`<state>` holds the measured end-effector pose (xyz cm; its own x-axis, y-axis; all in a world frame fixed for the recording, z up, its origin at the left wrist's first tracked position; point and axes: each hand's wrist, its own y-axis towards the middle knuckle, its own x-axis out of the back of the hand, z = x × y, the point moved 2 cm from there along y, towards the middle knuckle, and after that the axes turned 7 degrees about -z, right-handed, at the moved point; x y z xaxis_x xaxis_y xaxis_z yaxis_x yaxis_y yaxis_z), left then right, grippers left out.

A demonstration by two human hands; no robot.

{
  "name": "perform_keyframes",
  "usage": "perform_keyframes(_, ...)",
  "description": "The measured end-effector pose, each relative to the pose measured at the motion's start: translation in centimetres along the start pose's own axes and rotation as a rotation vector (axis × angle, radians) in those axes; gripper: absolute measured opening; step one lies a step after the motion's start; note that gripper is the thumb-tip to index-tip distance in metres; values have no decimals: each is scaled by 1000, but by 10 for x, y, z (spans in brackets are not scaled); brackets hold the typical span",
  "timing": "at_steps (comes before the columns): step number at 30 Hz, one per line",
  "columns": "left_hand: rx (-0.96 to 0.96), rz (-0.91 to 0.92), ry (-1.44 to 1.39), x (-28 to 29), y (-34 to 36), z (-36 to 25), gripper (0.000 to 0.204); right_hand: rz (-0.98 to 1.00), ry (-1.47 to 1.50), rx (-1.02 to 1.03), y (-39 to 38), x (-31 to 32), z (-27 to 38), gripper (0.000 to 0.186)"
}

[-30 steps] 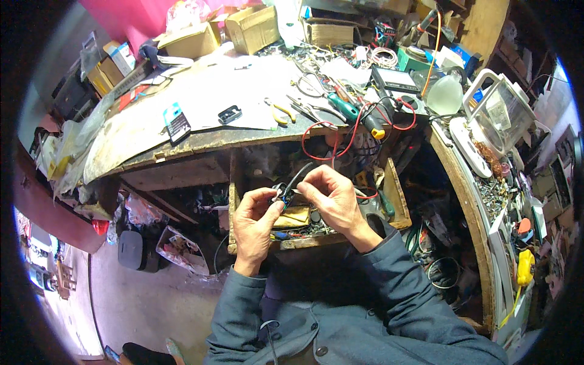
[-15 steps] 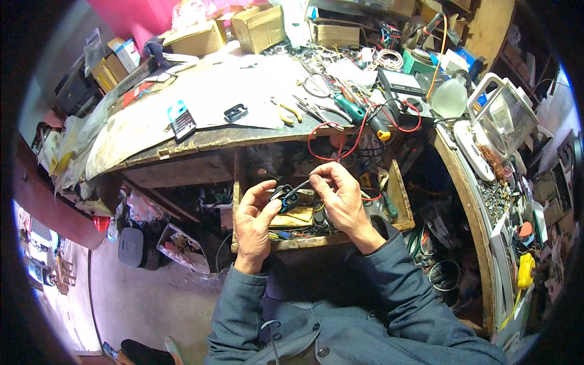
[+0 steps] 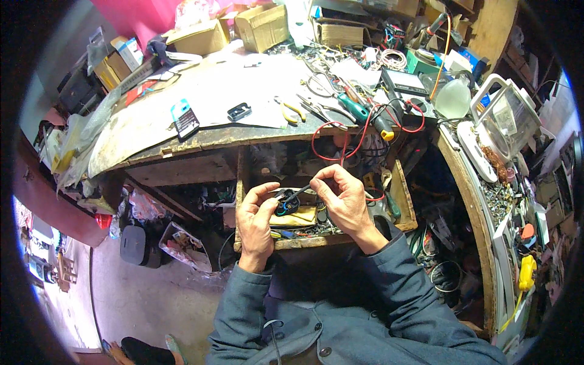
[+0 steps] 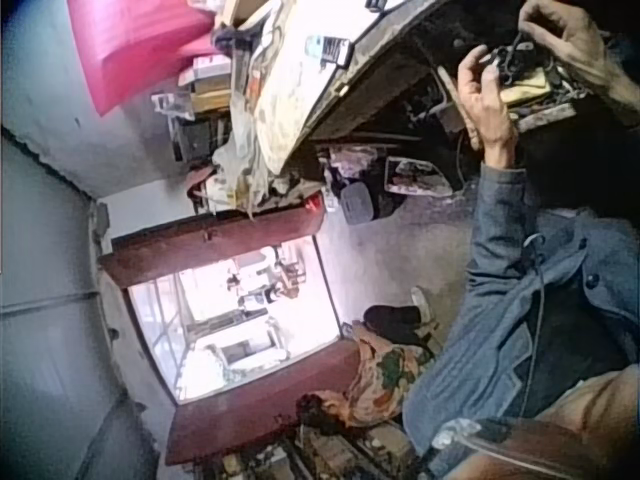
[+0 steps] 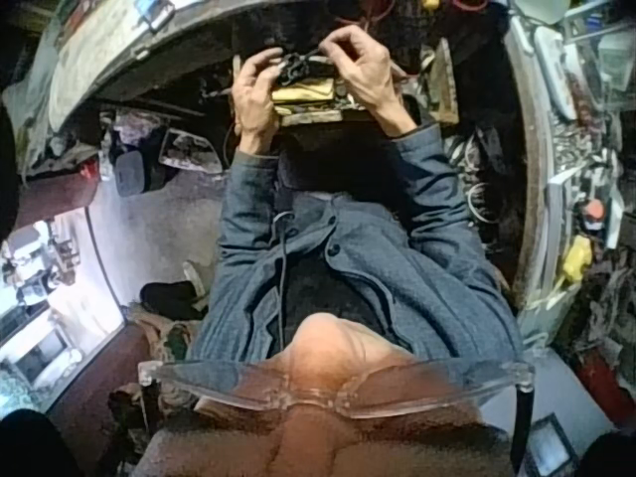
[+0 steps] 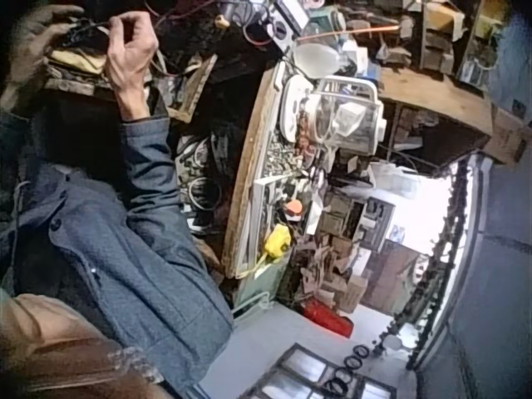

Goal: The person disassembles a small black electronic device using a screwdriver, removes the casing, and uses multimeter probes to test internal components. The person then reassembles the device and places it on the workbench.

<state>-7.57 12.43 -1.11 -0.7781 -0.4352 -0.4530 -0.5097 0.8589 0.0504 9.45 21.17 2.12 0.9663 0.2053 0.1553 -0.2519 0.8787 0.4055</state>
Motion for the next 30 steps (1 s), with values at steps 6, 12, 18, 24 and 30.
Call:
perform_keyframes(6,-38,-25,29,-1,-2,-2,31,38,34,-5,0,-2,-4,13)
perform_keyframes(12,-64,-55,-19,1,-1,0,30,81,31,-7,-2,-4,-6,12)
perform_keyframes(18,-23,-57,-77,-1,0,0,27,126,-79,26,-1,-3,-6,10)
perform_keyframes(24,-63,-17,-1,-2,0,-2,32,91,-60,8,-1,-4,-6,11)
perform_keyframes(30,6,37,-4,-10,-4,-7,56,121,-77,-39,-1,-2,-5,9)
